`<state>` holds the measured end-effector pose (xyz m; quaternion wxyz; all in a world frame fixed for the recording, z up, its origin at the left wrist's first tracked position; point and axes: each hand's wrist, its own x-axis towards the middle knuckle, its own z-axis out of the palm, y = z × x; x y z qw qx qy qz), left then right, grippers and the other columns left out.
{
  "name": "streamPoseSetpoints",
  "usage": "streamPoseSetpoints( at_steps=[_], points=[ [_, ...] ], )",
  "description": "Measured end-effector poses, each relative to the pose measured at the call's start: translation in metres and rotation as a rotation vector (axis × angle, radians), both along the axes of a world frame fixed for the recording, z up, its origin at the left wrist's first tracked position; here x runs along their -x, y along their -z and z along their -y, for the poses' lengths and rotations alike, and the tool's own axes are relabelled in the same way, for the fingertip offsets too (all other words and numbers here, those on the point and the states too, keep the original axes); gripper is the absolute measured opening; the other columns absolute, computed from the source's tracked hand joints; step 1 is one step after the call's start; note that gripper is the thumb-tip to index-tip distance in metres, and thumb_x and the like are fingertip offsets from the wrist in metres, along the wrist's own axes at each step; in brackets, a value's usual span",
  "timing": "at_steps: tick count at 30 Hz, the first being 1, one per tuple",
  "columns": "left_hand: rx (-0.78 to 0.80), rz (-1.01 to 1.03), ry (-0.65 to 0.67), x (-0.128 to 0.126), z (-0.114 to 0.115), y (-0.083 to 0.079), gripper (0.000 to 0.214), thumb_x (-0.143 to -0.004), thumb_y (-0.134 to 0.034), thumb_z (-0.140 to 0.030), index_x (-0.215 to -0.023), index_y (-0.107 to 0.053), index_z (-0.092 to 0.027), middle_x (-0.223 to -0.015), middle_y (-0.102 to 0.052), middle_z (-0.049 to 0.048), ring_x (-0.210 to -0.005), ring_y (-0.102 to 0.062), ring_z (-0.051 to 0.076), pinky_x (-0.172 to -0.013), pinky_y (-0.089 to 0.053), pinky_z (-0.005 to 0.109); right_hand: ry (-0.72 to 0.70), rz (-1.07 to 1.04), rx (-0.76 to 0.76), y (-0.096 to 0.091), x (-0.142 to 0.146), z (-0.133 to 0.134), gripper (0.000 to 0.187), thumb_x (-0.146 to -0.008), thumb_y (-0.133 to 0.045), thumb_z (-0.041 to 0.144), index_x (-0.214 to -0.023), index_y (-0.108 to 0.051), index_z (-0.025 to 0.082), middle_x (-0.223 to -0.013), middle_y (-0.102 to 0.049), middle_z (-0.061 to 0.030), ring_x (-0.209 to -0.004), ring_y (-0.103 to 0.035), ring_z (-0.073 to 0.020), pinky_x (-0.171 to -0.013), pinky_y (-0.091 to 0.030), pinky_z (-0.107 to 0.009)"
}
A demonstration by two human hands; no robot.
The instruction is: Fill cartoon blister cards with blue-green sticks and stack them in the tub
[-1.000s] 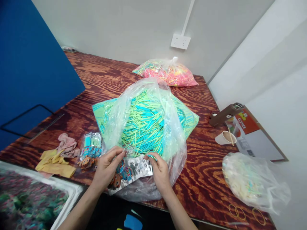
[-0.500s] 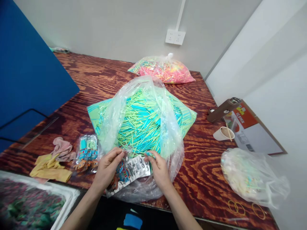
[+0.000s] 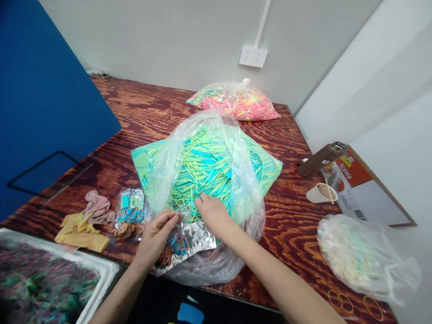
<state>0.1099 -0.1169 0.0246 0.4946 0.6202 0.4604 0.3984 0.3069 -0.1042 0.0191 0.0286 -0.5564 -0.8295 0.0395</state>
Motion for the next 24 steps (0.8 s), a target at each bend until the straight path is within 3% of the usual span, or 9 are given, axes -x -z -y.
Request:
streamPoseSetpoints(
  at_steps=[3,6,8,11,14,16,18,20,24],
  points=[
    [0.005,0.022,-0.011,0.004,0.0,-0.003,0.022,-0.092,-0.054,-0.031,-0.076,-0.062,-0.017,-0.076,-0.053,0.0002,-0.074,-0.051,0.014,-0.068,-0.04,0.023,-0.068,0.152,0.038,0.004,0.008,-0.01,0.021,-0.085,-0.049,0.001,-0.096,-0.056,0.018,-0.093,-0.06,-0.0092,-0.081,-0.058,-0.0226,-0.069,-0.042,-0.032],
    [0.015,0.043,-0.018,0.007,0.0,-0.003,0.022,-0.092,-0.055,-0.03,-0.076,-0.062,-0.017,-0.075,-0.052,-0.0003,-0.073,-0.051,0.014,-0.068,-0.039,0.023,-0.046,0.086,0.018,0.008,0.004,-0.014,0.019,-0.085,-0.05,0.003,-0.095,-0.056,0.019,-0.096,-0.06,-0.0096,-0.083,-0.057,-0.023,-0.072,-0.043,-0.032],
    [0.019,0.055,-0.019,0.007,0.001,-0.001,0.022,-0.092,-0.054,-0.03,-0.077,-0.063,-0.017,-0.077,-0.053,0.0003,-0.075,-0.052,0.014,-0.069,-0.039,0.023,0.057,-0.134,-0.027,0.006,-0.003,-0.014,0.013,-0.089,-0.048,0.008,-0.09,-0.055,0.02,-0.098,-0.061,-0.0098,-0.086,-0.057,-0.0235,-0.076,-0.044,-0.034],
    [0.012,0.063,-0.01,0.003,0.002,0.002,0.02,-0.092,-0.055,-0.029,-0.08,-0.065,-0.018,-0.081,-0.057,0.0022,-0.08,-0.055,0.016,-0.072,-0.04,0.025,0.329,-0.77,0.022,-0.004,-0.013,-0.013,0.011,-0.092,-0.048,0.025,-0.083,-0.053,0.022,-0.089,-0.064,-0.0068,-0.084,-0.058,-0.0233,-0.078,-0.046,-0.036],
    [0.009,0.068,0.011,-0.004,0.004,0.003,0.018,-0.091,-0.056,-0.028,-0.081,-0.067,-0.018,-0.081,-0.059,0.0026,-0.081,-0.056,0.017,-0.073,-0.041,0.025,0.547,-1.514,0.326,-0.023,-0.019,-0.009,0.016,-0.084,-0.063,0.036,-0.085,-0.056,0.022,-0.077,-0.066,-0.0011,-0.072,-0.062,-0.0202,-0.074,-0.049,-0.036],
    [0.019,0.071,0.029,-0.009,0.005,0.003,0.018,-0.09,-0.057,-0.028,-0.081,-0.067,-0.017,-0.08,-0.058,0.0024,-0.079,-0.056,0.016,-0.073,-0.041,0.025,0.596,-1.84,0.503,-0.039,-0.019,-0.005,0.023,-0.075,-0.075,0.031,-0.091,-0.06,0.022,-0.075,-0.066,0.0013,-0.069,-0.062,-0.0173,-0.074,-0.049,-0.034],
    [0.041,0.074,0.048,-0.014,0.007,0.002,0.018,-0.09,-0.057,-0.029,-0.081,-0.068,-0.017,-0.081,-0.058,0.0025,-0.079,-0.055,0.016,-0.072,-0.041,0.025,0.595,-2.005,0.558,-0.052,-0.016,-0.001,0.027,-0.07,-0.08,0.023,-0.092,-0.064,0.022,-0.077,-0.066,0.0022,-0.071,-0.063,-0.0154,-0.077,-0.05,-0.033],
    [0.062,0.081,0.057,-0.017,0.009,0.001,0.018,-0.089,-0.058,-0.029,-0.081,-0.068,-0.017,-0.08,-0.058,0.0024,-0.078,-0.055,0.016,-0.071,-0.04,0.025,0.575,-2.088,0.512,-0.06,-0.008,0.002,0.023,-0.069,-0.081,0.021,-0.086,-0.066,0.021,-0.08,-0.066,0.0018,-0.075,-0.064,-0.0159,-0.084,-0.05,-0.034],
    [0.141,0.143,0.058,-0.021,0.013,0.003,0.017,-0.087,-0.06,-0.029,-0.081,-0.069,-0.017,-0.078,-0.057,0.0014,-0.076,-0.054,0.015,-0.07,-0.04,0.024,0.567,-2.101,0.426,-0.059,0.01,0.009,0.02,-0.072,-0.081,0.03,-0.08,-0.064,0.022,-0.078,-0.068,0.002,-0.087,-0.068,-0.0208,-0.101,-0.041,-0.041]
  ],
)
